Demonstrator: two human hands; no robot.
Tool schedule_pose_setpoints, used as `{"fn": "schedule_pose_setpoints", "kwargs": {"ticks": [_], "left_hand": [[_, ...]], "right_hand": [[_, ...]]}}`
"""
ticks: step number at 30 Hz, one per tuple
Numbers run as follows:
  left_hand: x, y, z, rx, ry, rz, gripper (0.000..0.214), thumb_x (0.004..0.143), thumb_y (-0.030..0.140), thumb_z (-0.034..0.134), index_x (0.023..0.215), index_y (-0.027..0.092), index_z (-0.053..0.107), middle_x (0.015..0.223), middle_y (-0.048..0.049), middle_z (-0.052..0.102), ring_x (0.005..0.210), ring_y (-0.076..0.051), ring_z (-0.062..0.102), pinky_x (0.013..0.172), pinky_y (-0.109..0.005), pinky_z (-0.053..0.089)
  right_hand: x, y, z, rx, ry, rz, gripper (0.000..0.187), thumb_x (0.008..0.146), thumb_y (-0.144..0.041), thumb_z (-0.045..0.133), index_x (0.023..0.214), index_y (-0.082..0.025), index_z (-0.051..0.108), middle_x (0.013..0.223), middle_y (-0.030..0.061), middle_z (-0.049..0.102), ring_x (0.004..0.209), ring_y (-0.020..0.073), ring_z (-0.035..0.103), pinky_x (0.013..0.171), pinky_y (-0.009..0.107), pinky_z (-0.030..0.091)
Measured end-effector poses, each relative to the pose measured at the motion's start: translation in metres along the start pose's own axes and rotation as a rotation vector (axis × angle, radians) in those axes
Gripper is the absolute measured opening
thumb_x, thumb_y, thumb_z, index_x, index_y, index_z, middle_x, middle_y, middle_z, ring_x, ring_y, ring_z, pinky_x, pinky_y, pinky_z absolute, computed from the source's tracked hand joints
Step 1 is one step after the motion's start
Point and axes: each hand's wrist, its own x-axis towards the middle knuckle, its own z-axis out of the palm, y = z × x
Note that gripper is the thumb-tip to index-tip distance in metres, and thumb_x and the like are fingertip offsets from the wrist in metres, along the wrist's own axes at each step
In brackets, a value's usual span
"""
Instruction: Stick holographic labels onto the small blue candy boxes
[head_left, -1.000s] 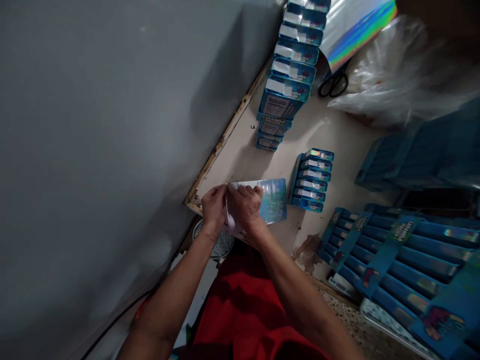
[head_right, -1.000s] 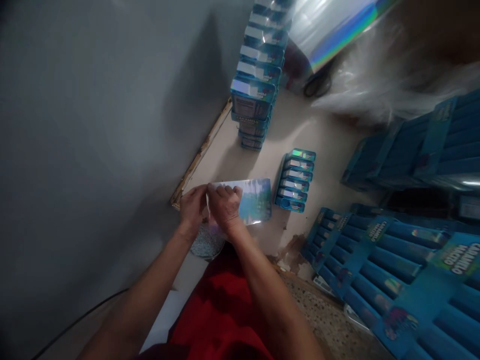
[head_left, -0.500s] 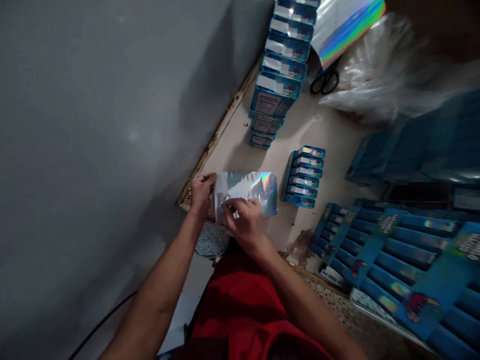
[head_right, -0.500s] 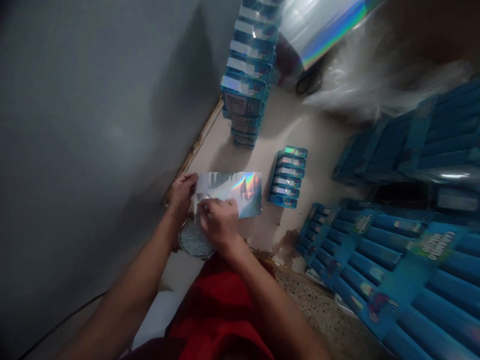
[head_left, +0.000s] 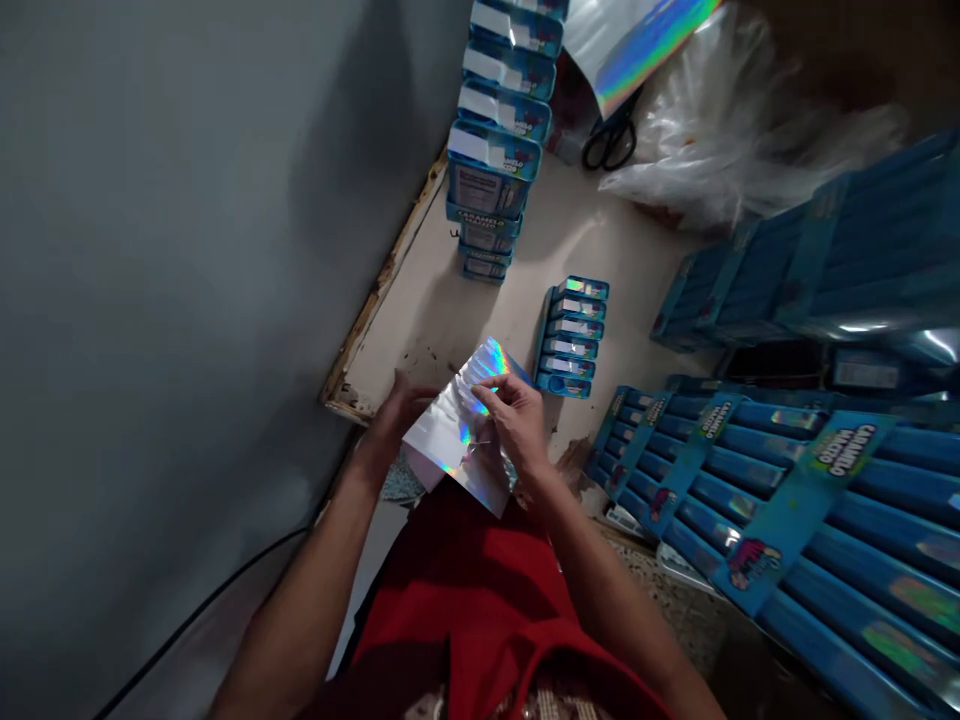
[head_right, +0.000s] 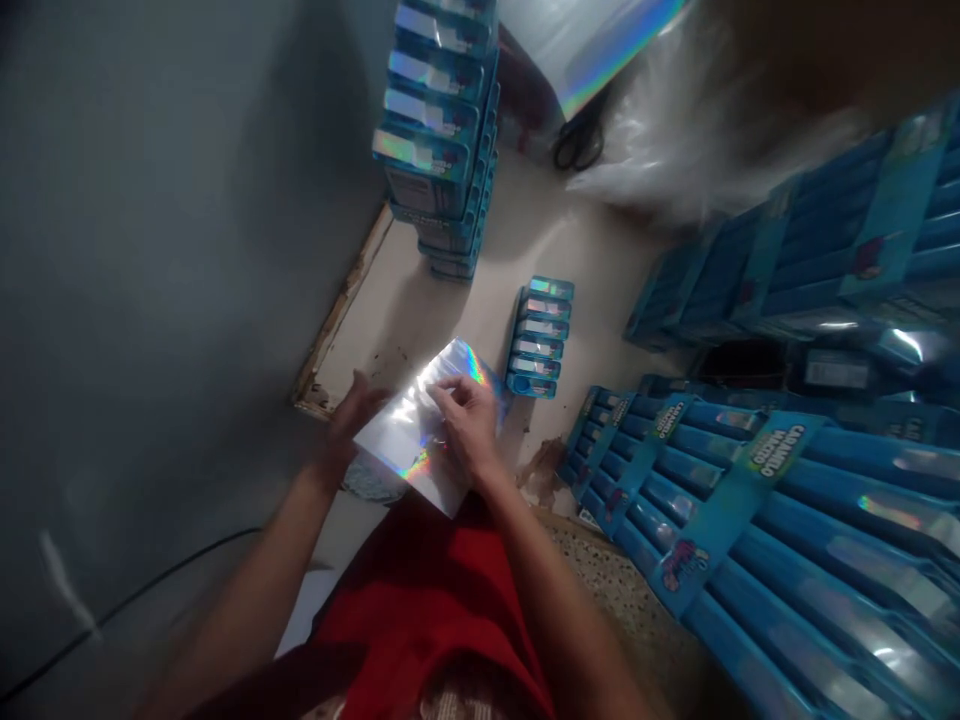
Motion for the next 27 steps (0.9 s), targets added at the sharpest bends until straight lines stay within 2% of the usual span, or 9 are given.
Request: {"fn": "schedule_pose_setpoints", "kwargs": {"ticks": [2,4,6,9,11,18,23,25,27], "left_hand": [[-0.023,-0.008,-0.010,-0.090,-0.015,0.051,0.070,0.085,0.077,0.058,0.121,0.017,0.065,0.113,-0.0160,0.073,0.106,-0.033,0.070,0.089,-0.046,0.055],[-0.044,-0.023,-0.016,-0.131,0.096,0.263,0.072,0.082,0.063,0.074,0.138,0.022,0.054,0.137,-0.0151,0.064,0.127,-0.031,0.061,0.103,-0.043,0.050],[-0.058,-0.043,-0.015,-0.094,0.225,0.455,0.092,0.073,0.047,0.087,0.150,0.026,0.041,0.152,-0.0148,0.052,0.139,-0.030,0.052,0.111,-0.040,0.045],[-0.059,-0.071,-0.002,-0.058,0.286,0.407,0.130,0.059,0.035,0.096,0.161,0.029,0.017,0.150,-0.0169,0.053,0.134,-0.032,0.056,0.106,-0.041,0.050],[-0.049,-0.079,0.008,-0.100,0.342,0.321,0.136,0.057,0.033,0.096,0.162,0.027,0.010,0.138,-0.0168,0.063,0.123,-0.032,0.064,0.099,-0.042,0.054],[-0.025,-0.057,0.011,-0.201,0.365,0.329,0.111,0.064,0.023,0.085,0.158,0.026,0.025,0.125,-0.0107,0.070,0.108,-0.025,0.070,0.088,-0.035,0.058],[-0.018,-0.038,0.019,-0.300,0.465,0.263,0.123,0.057,0.021,0.092,0.159,0.024,0.022,0.127,-0.0133,0.069,0.107,-0.026,0.070,0.084,-0.034,0.058],[-0.012,-0.034,0.020,-0.330,0.467,0.255,0.117,0.054,0.019,0.093,0.154,0.023,0.033,0.121,-0.0132,0.072,0.100,-0.026,0.072,0.081,-0.035,0.059],[-0.009,-0.032,0.018,-0.355,0.431,0.272,0.090,0.056,0.021,0.091,0.139,0.021,0.053,0.113,-0.0115,0.075,0.092,-0.023,0.073,0.079,-0.034,0.059]], "right_hand": [[0.003,0.005,0.008,-0.022,-0.030,-0.006,0.022,0.078,-0.040,0.075,0.080,-0.019,0.071,0.061,-0.0056,0.053,0.056,0.0104,0.046,0.052,0.022,0.035],[0.010,0.010,0.019,-0.019,-0.053,-0.006,0.022,0.079,-0.041,0.074,0.082,-0.020,0.070,0.060,-0.0058,0.053,0.055,0.0106,0.047,0.052,0.023,0.035],[0.019,0.015,0.033,-0.002,-0.085,-0.010,0.022,0.081,-0.042,0.073,0.083,-0.020,0.069,0.060,-0.0060,0.054,0.053,0.0107,0.047,0.051,0.023,0.035],[0.033,0.020,0.055,-0.031,-0.121,-0.074,0.023,0.082,-0.043,0.072,0.083,-0.020,0.069,0.058,-0.0062,0.053,0.051,0.0103,0.046,0.050,0.024,0.032],[0.040,0.020,0.068,-0.101,-0.157,-0.142,0.024,0.084,-0.044,0.071,0.082,-0.020,0.070,0.056,-0.0068,0.051,0.050,0.0100,0.043,0.051,0.024,0.030],[0.056,0.004,0.103,-0.278,-0.307,-0.361,0.018,0.089,-0.038,0.070,0.083,-0.021,0.071,0.061,-0.0062,0.055,0.058,0.0100,0.046,0.059,0.024,0.035],[0.064,-0.001,0.117,-0.251,-0.350,-0.349,0.016,0.088,-0.036,0.072,0.083,-0.020,0.071,0.061,-0.0061,0.055,0.057,0.0101,0.045,0.058,0.024,0.036],[0.069,0.000,0.116,-0.288,-0.382,-0.349,0.016,0.087,-0.036,0.073,0.083,-0.020,0.071,0.061,-0.0060,0.055,0.057,0.0102,0.046,0.059,0.024,0.036],[0.076,0.000,0.114,-0.346,-0.400,-0.378,0.017,0.087,-0.035,0.072,0.083,-0.020,0.072,0.060,-0.0059,0.055,0.057,0.0104,0.047,0.060,0.024,0.036]]}}
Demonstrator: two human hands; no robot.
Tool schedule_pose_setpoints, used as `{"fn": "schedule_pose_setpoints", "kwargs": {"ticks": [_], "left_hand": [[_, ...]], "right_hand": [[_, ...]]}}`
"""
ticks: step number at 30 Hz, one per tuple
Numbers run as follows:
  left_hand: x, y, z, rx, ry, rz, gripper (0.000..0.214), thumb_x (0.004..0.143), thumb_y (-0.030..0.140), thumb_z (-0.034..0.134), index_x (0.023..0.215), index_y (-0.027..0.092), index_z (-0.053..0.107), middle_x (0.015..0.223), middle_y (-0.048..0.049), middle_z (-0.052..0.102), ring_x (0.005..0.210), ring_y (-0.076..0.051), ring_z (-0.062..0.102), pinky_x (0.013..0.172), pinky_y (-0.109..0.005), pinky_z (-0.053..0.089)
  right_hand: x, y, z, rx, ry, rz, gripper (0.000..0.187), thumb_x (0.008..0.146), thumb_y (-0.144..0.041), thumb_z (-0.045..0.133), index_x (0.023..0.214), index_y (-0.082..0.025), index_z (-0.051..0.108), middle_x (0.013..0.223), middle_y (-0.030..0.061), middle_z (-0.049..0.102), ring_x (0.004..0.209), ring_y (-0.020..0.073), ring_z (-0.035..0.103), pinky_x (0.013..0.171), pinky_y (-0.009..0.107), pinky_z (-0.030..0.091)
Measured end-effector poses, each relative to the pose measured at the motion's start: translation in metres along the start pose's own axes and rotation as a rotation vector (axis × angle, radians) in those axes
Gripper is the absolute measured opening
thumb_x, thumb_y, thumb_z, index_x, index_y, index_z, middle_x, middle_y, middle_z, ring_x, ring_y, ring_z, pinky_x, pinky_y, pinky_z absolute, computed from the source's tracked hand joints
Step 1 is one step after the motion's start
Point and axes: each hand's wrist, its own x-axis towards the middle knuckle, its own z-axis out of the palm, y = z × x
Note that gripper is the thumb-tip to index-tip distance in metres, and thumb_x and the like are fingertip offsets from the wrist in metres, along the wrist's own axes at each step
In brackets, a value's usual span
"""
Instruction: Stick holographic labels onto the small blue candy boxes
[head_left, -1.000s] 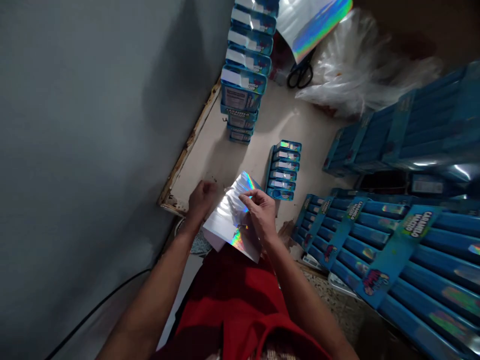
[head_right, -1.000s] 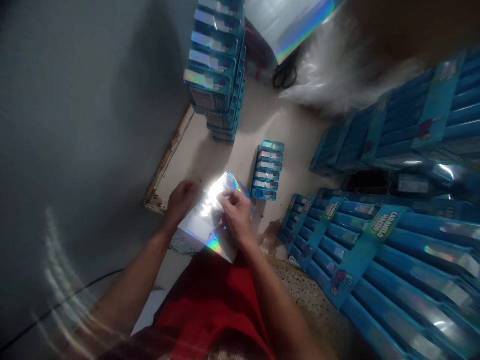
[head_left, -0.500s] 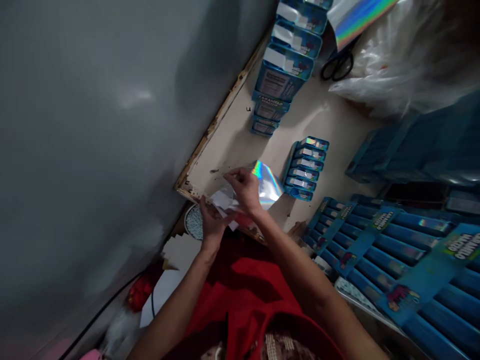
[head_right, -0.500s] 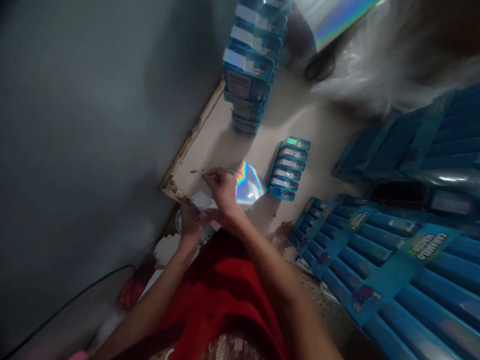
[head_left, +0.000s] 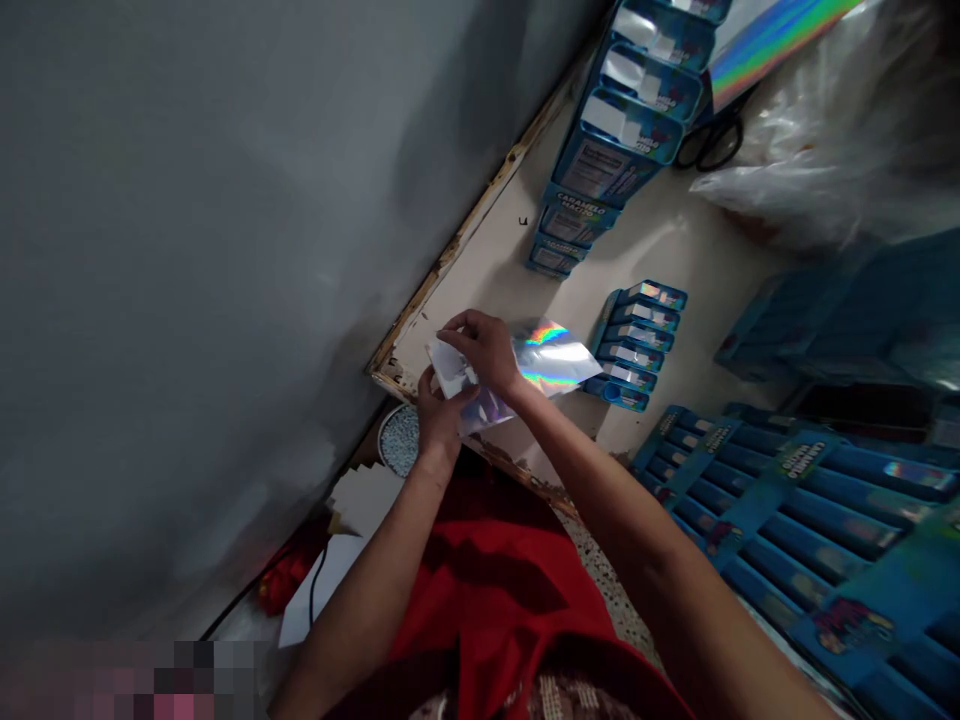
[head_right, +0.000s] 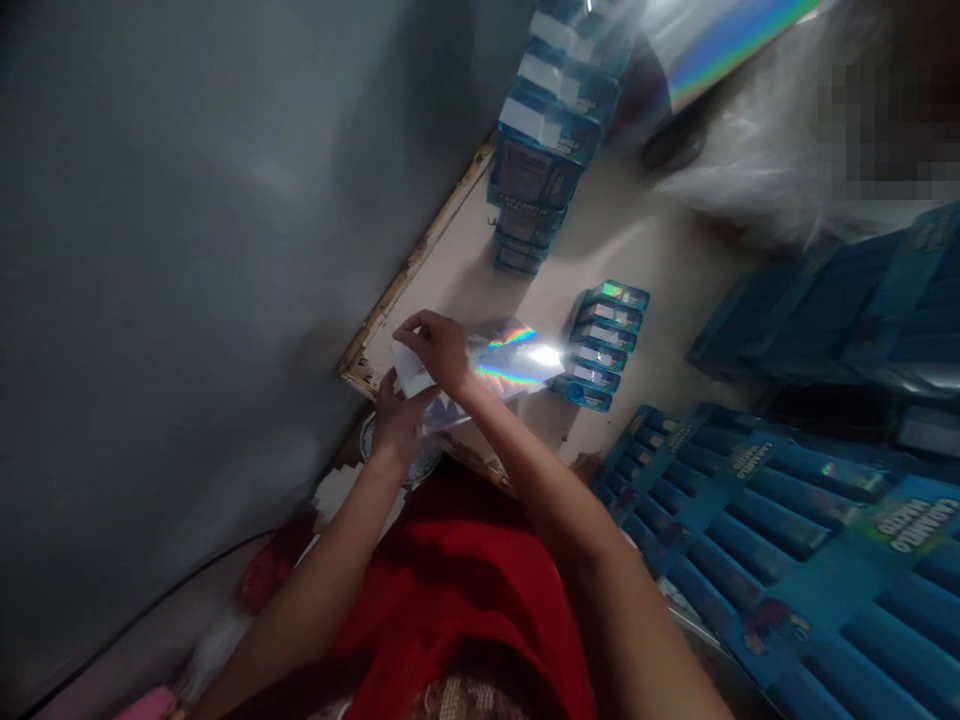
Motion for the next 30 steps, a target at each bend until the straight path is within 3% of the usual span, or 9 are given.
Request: {"fn": "schedule_pose_setpoints", "kwargs": {"ticks": [3,6,9,12,17,23,26,28,30], "left_hand": [[0.001,0.002,-0.006,0.018,-0.077,-0.028,0.050,0.059,0.026,0.089,0.105,0.016,0.071,0.098,-0.0084,0.077,0.080,-0.019,0.071,0.076,-0.031,0.057],[-0.002,0.009,-0.014,0.083,-0.103,-0.077,0.042,0.054,0.027,0.090,0.091,0.013,0.074,0.086,-0.0067,0.077,0.072,-0.018,0.068,0.070,-0.028,0.055],[-0.005,0.017,-0.018,0.111,-0.105,-0.152,0.045,0.047,0.027,0.093,0.086,0.011,0.075,0.080,-0.0069,0.076,0.067,-0.019,0.067,0.065,-0.029,0.054],[-0.005,0.020,-0.021,0.105,-0.102,-0.217,0.048,0.040,0.025,0.095,0.082,0.011,0.074,0.076,-0.0060,0.075,0.064,-0.019,0.067,0.064,-0.030,0.054],[-0.003,0.019,-0.025,0.059,-0.130,-0.229,0.050,0.043,0.024,0.095,0.088,0.012,0.077,0.084,-0.0085,0.078,0.074,-0.023,0.071,0.072,-0.034,0.058],[0.003,0.015,-0.025,0.109,-0.144,-0.227,0.050,0.045,0.025,0.094,0.091,0.013,0.077,0.088,-0.0096,0.079,0.078,-0.026,0.072,0.074,-0.037,0.058],[-0.004,0.002,-0.031,0.160,-0.152,-0.284,0.048,0.042,0.023,0.093,0.086,0.013,0.076,0.084,-0.0103,0.078,0.074,-0.026,0.072,0.073,-0.039,0.058],[-0.007,-0.008,-0.038,0.191,-0.169,-0.335,0.045,0.042,0.024,0.093,0.082,0.012,0.075,0.081,-0.0104,0.077,0.071,-0.025,0.071,0.071,-0.038,0.057],[-0.002,-0.013,-0.044,0.196,-0.172,-0.302,0.045,0.048,0.028,0.092,0.086,0.013,0.074,0.083,-0.0096,0.077,0.071,-0.024,0.070,0.071,-0.036,0.056]], "right_hand": [[0.010,0.004,-0.005,-0.113,-0.008,-0.063,0.018,0.091,-0.036,0.069,0.085,-0.019,0.073,0.060,-0.0052,0.058,0.058,0.0111,0.049,0.063,0.025,0.036],[0.019,0.009,-0.003,-0.189,-0.069,-0.111,0.019,0.095,-0.033,0.066,0.085,-0.019,0.073,0.061,-0.0039,0.062,0.060,0.0118,0.053,0.066,0.026,0.036],[0.021,0.014,0.005,-0.232,-0.147,-0.125,0.018,0.096,-0.030,0.065,0.085,-0.018,0.073,0.064,-0.0029,0.065,0.063,0.0126,0.056,0.069,0.026,0.037],[0.020,0.018,0.011,-0.281,-0.143,-0.115,0.016,0.096,-0.029,0.064,0.087,-0.019,0.073,0.070,-0.0017,0.067,0.068,0.0138,0.058,0.071,0.026,0.037],[0.021,0.023,0.014,-0.338,-0.078,-0.081,0.014,0.095,-0.031,0.067,0.090,-0.019,0.072,0.071,-0.0023,0.066,0.067,0.0139,0.056,0.071,0.026,0.036],[0.017,0.031,0.020,-0.336,-0.057,-0.145,0.012,0.096,-0.032,0.068,0.092,-0.021,0.070,0.070,-0.0030,0.064,0.065,0.0134,0.053,0.070,0.026,0.034],[0.034,0.028,0.010,-0.304,0.024,-0.129,0.016,0.097,-0.035,0.066,0.091,-0.021,0.069,0.070,-0.0031,0.062,0.065,0.0131,0.053,0.072,0.026,0.037],[0.057,0.024,-0.006,-0.251,0.160,-0.112,0.021,0.098,-0.039,0.065,0.090,-0.020,0.068,0.072,-0.0022,0.061,0.069,0.0133,0.054,0.072,0.026,0.039],[0.081,0.017,-0.025,-0.164,0.237,-0.114,0.024,0.095,-0.042,0.067,0.088,-0.019,0.068,0.073,-0.0019,0.060,0.072,0.0132,0.055,0.071,0.026,0.040]]}}
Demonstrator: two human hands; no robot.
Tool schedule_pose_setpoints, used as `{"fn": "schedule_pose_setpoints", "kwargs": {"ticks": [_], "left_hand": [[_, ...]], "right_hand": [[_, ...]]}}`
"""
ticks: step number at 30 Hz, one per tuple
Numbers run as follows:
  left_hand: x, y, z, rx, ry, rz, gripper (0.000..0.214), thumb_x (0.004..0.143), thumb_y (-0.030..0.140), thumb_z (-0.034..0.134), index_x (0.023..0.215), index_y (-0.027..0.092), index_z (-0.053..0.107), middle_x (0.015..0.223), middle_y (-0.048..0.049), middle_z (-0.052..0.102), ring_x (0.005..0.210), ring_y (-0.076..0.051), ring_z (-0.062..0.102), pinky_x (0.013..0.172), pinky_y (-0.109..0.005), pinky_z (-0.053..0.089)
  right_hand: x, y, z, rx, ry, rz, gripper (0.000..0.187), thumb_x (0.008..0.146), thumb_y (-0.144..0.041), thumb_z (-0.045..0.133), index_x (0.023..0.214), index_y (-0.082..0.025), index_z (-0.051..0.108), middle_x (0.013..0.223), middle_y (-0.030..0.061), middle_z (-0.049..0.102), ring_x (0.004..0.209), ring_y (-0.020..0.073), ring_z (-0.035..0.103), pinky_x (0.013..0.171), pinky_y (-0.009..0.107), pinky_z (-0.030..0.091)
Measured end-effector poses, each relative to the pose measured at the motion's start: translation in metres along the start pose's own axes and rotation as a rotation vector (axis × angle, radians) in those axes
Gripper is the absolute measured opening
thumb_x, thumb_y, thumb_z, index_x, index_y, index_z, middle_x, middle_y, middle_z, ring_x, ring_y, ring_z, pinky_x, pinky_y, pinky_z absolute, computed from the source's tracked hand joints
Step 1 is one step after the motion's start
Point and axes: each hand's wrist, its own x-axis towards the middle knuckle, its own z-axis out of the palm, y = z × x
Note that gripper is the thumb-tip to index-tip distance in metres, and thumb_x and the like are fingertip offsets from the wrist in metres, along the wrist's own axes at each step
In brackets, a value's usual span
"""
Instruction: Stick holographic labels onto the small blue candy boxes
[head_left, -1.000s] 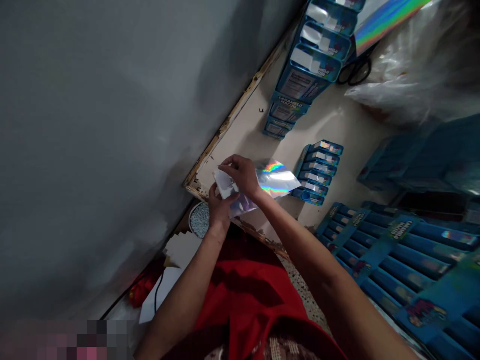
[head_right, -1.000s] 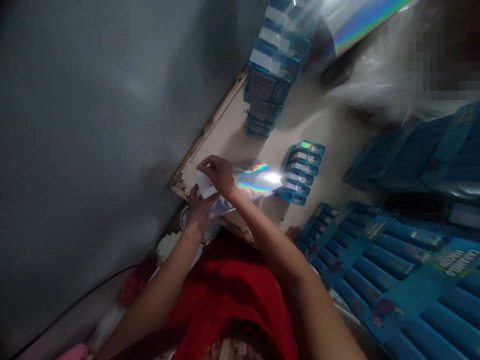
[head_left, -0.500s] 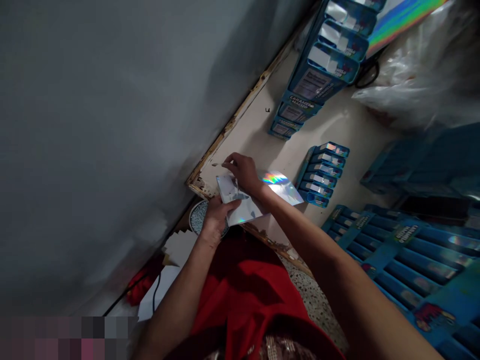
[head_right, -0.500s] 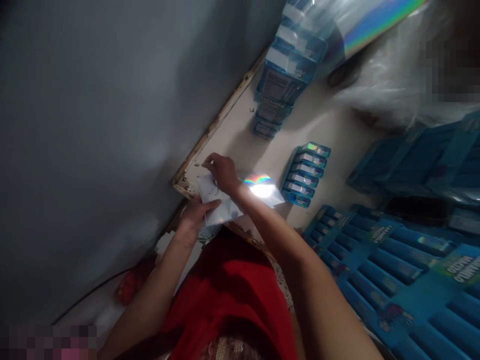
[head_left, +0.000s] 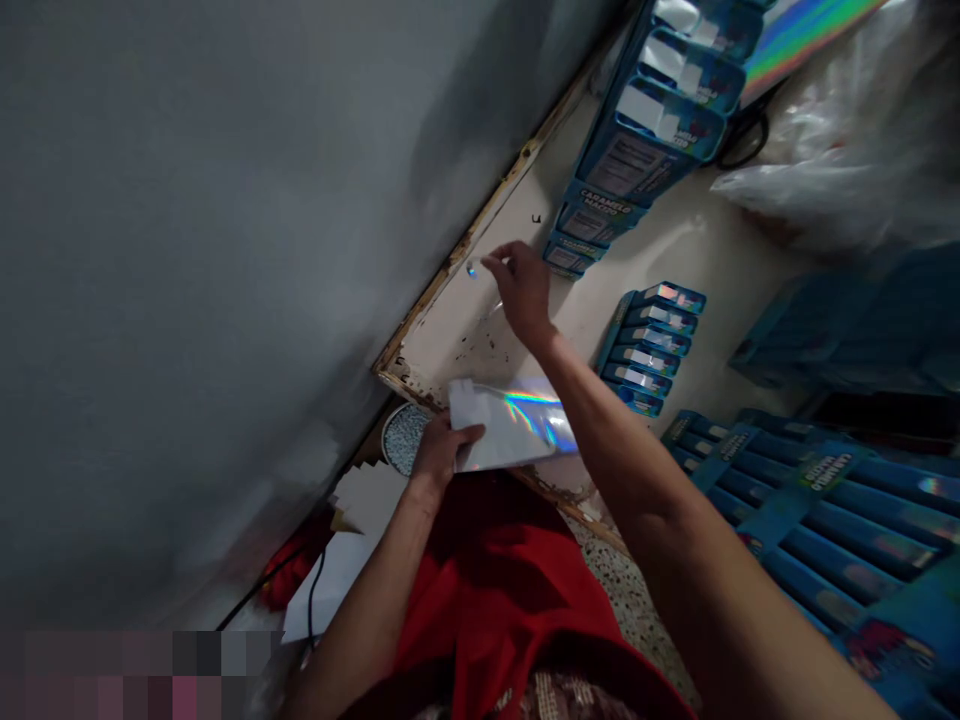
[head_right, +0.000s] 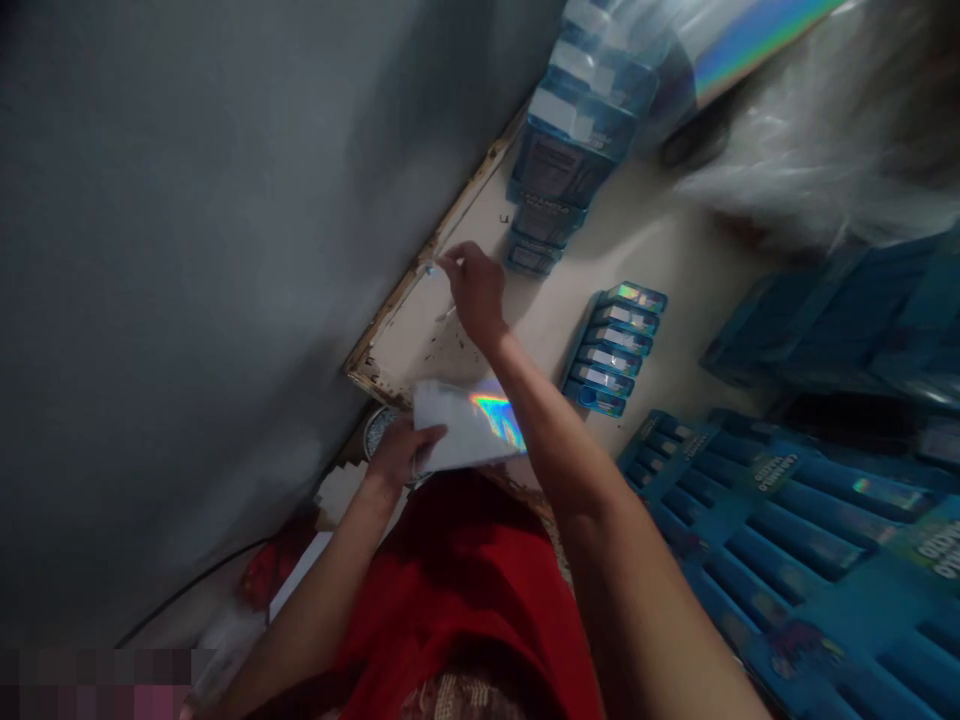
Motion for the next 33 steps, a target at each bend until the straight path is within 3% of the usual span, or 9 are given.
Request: {"fn": "schedule_pose_setpoints", "kwargs": {"ticks": [4,8,11,14,18,20,22,28,33], "left_hand": [[0.035,0.029,-0.013,0.178,0.084,0.252,0.054,0.053,0.032,0.091,0.101,0.014,0.072,0.088,-0.0083,0.075,0.080,-0.025,0.069,0.076,-0.037,0.055],[0.049,0.064,-0.015,0.588,0.412,0.735,0.061,0.057,0.028,0.090,0.114,0.018,0.073,0.117,-0.0138,0.070,0.115,-0.033,0.061,0.106,-0.048,0.045],[0.033,0.067,0.000,0.645,0.413,0.918,0.037,0.074,0.035,0.081,0.107,0.020,0.077,0.123,-0.0130,0.067,0.123,-0.032,0.058,0.116,-0.047,0.037],[0.015,0.071,0.027,0.376,0.174,0.749,0.038,0.077,0.047,0.079,0.103,0.019,0.077,0.105,-0.0098,0.073,0.107,-0.027,0.067,0.104,-0.041,0.049],[0.004,0.091,0.067,0.031,-0.264,0.431,0.067,0.072,0.057,0.083,0.126,0.021,0.069,0.114,-0.0114,0.074,0.105,-0.026,0.069,0.093,-0.040,0.056],[0.002,0.098,0.083,-0.004,-0.446,0.312,0.071,0.071,0.062,0.083,0.127,0.020,0.069,0.117,-0.0141,0.073,0.105,-0.027,0.070,0.089,-0.041,0.058],[0.002,0.098,0.094,0.045,-0.535,0.220,0.070,0.070,0.066,0.082,0.119,0.017,0.073,0.112,-0.0161,0.075,0.098,-0.027,0.071,0.085,-0.040,0.059],[0.004,0.075,0.111,0.270,-0.484,0.193,0.039,0.065,0.048,0.090,0.080,0.016,0.074,0.079,-0.0062,0.072,0.069,-0.018,0.068,0.067,-0.031,0.057],[0.003,0.055,0.147,0.321,-0.318,0.158,0.045,0.057,0.046,0.094,0.084,0.016,0.075,0.073,-0.0048,0.071,0.063,-0.018,0.065,0.058,-0.029,0.053]], "right_hand": [[0.017,-0.013,-0.029,0.238,-0.060,0.100,0.030,0.087,-0.046,0.072,0.082,-0.017,0.067,0.064,-0.0043,0.051,0.061,0.0106,0.049,0.060,0.024,0.037],[-0.026,-0.031,-0.057,0.398,-0.026,0.282,0.038,0.081,-0.056,0.074,0.078,-0.019,0.064,0.058,-0.0062,0.041,0.052,0.0091,0.037,0.050,0.025,0.028],[-0.062,-0.040,-0.080,0.490,0.032,0.353,0.039,0.075,-0.056,0.078,0.076,-0.020,0.062,0.059,-0.0066,0.043,0.051,0.0086,0.034,0.048,0.025,0.027],[-0.087,-0.046,-0.103,0.608,0.039,0.391,0.039,0.069,-0.053,0.083,0.074,-0.021,0.062,0.060,-0.0064,0.047,0.050,0.0077,0.034,0.047,0.024,0.027],[-0.118,-0.046,-0.131,0.703,-0.057,0.494,0.037,0.067,-0.051,0.084,0.074,-0.021,0.065,0.061,-0.0049,0.053,0.049,0.0080,0.037,0.048,0.024,0.029],[-0.133,-0.043,-0.141,0.727,-0.068,0.542,0.036,0.067,-0.051,0.084,0.074,-0.021,0.066,0.059,-0.0054,0.052,0.048,0.0077,0.035,0.048,0.024,0.027],[-0.147,-0.040,-0.150,0.750,-0.058,0.573,0.035,0.066,-0.049,0.085,0.073,-0.020,0.066,0.056,-0.0066,0.048,0.047,0.0072,0.030,0.048,0.024,0.023],[-0.178,-0.024,-0.169,0.788,0.042,0.646,0.034,0.062,-0.045,0.088,0.072,-0.018,0.068,0.053,-0.0072,0.046,0.047,0.0069,0.030,0.048,0.023,0.019],[-0.181,0.001,-0.184,0.532,0.325,0.671,0.037,0.061,-0.050,0.083,0.072,-0.017,0.069,0.055,-0.0050,0.053,0.049,0.0090,0.038,0.047,0.023,0.028]]}}
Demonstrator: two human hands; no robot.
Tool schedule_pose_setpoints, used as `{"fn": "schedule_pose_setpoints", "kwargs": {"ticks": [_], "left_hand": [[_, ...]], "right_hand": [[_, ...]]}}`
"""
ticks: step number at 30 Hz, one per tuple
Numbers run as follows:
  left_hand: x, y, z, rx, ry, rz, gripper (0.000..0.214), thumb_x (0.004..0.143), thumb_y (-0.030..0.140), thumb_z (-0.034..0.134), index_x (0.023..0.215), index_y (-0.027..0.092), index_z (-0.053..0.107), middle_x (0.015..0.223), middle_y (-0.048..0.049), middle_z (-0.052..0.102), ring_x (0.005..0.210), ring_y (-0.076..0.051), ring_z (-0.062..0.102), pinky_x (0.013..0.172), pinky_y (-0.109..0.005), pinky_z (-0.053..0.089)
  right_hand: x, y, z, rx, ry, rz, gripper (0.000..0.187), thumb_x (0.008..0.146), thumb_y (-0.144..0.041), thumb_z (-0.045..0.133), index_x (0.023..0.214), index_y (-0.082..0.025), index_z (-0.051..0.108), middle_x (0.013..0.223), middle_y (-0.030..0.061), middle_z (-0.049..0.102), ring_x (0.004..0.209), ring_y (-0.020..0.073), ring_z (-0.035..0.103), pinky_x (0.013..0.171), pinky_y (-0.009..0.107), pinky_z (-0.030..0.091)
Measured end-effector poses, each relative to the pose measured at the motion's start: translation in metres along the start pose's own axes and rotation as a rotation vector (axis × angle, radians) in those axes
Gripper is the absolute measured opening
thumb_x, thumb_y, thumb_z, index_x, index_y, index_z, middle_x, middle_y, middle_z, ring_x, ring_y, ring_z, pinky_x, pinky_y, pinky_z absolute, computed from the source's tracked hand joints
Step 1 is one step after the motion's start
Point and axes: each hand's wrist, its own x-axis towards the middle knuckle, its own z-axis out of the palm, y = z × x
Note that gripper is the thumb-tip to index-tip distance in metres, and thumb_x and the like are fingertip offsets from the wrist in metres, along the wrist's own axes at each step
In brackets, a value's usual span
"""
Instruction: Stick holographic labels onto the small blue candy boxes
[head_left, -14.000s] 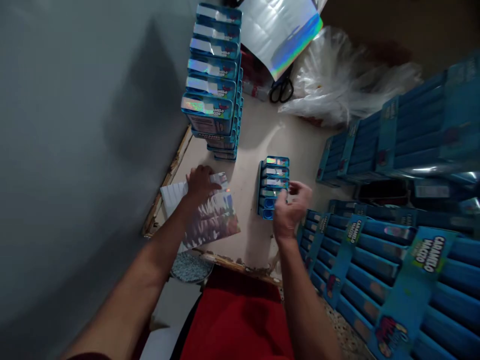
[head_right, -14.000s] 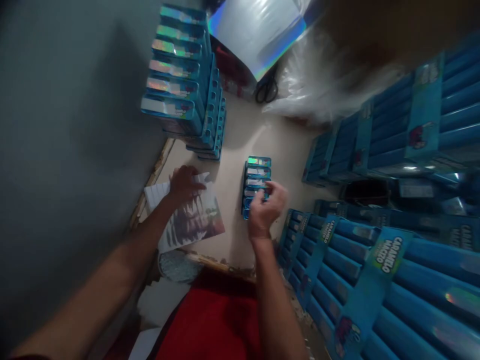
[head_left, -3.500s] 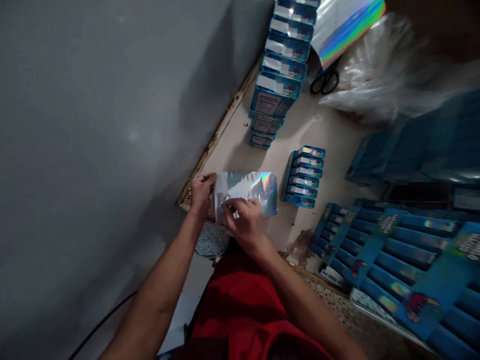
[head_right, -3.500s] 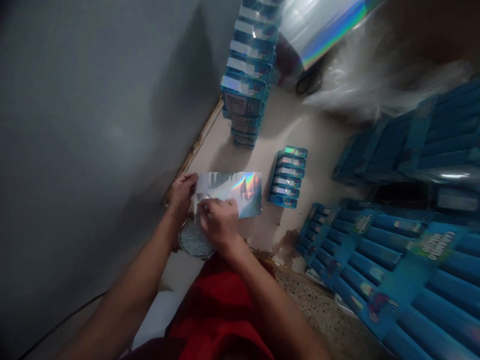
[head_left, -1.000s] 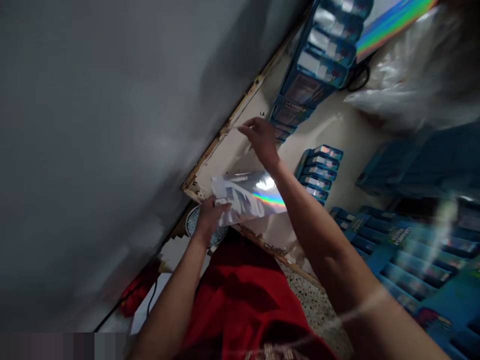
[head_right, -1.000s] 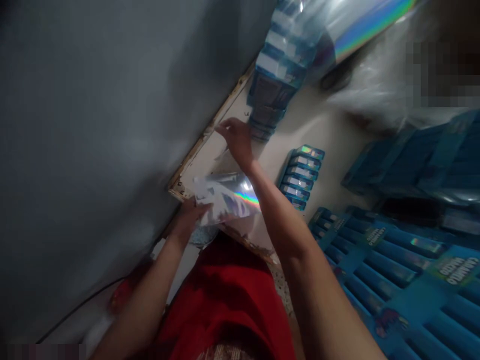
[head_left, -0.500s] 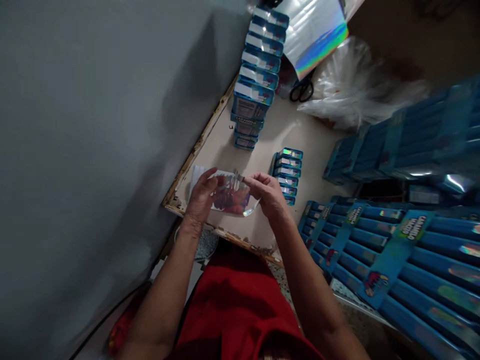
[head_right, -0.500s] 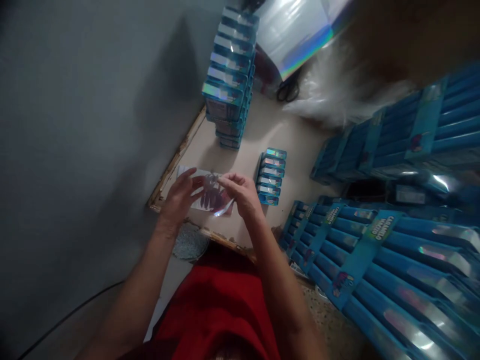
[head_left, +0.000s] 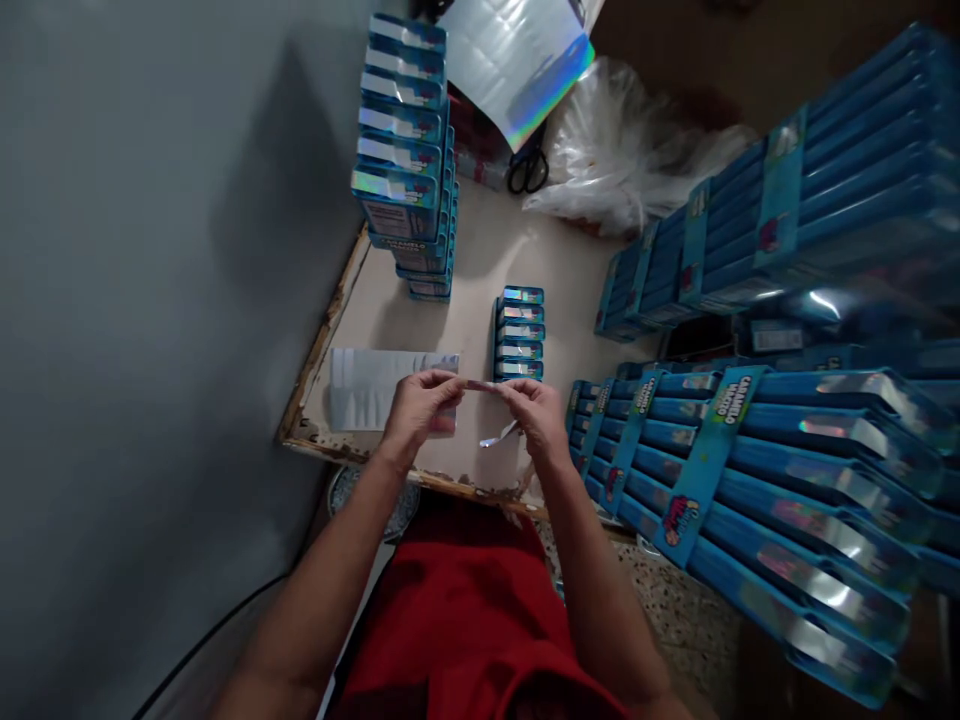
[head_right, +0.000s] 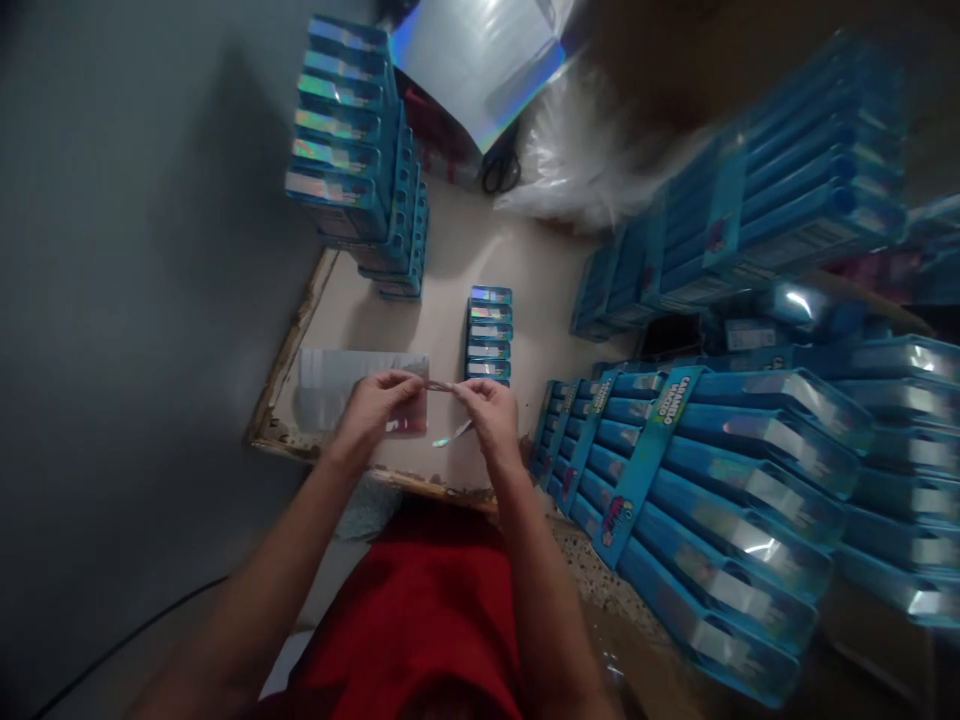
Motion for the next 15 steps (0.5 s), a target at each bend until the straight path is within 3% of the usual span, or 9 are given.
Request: {"fn": "schedule_pose_setpoints", "kwargs": {"ticks": [2,5,10,15], "left_hand": [[0.007,-0.005,0.021,-0.012,0.035,0.047,0.043,0.057,0.045,0.094,0.082,0.014,0.076,0.072,-0.0053,0.071,0.061,-0.016,0.063,0.061,-0.028,0.051],[0.014,-0.022,0.042,0.002,0.059,0.113,0.038,0.058,0.044,0.092,0.074,0.013,0.076,0.066,-0.0043,0.068,0.059,-0.013,0.058,0.062,-0.027,0.048],[0.010,-0.059,0.045,0.106,0.103,0.204,0.033,0.068,0.045,0.086,0.079,0.015,0.080,0.068,-0.0032,0.069,0.061,-0.013,0.055,0.061,-0.025,0.042],[0.023,-0.064,0.050,0.142,0.134,0.268,0.030,0.071,0.044,0.084,0.081,0.016,0.081,0.075,-0.0054,0.074,0.069,-0.016,0.062,0.067,-0.026,0.047]], "right_hand": [[0.011,0.001,-0.010,-0.095,0.117,-0.034,0.038,0.060,-0.052,0.081,0.072,-0.017,0.069,0.057,-0.0031,0.057,0.049,0.0112,0.044,0.046,0.024,0.035],[0.022,0.003,-0.026,-0.227,0.175,-0.048,0.035,0.061,-0.050,0.078,0.070,-0.017,0.070,0.058,-0.0013,0.060,0.048,0.0129,0.049,0.043,0.025,0.040],[0.015,0.020,-0.040,-0.251,0.212,-0.026,0.035,0.063,-0.048,0.078,0.075,-0.015,0.075,0.061,0.0013,0.065,0.048,0.0155,0.055,0.040,0.027,0.046],[0.023,0.034,-0.039,-0.280,0.298,-0.051,0.036,0.066,-0.051,0.075,0.076,-0.016,0.075,0.063,0.0018,0.067,0.049,0.0171,0.058,0.041,0.027,0.045]]}}
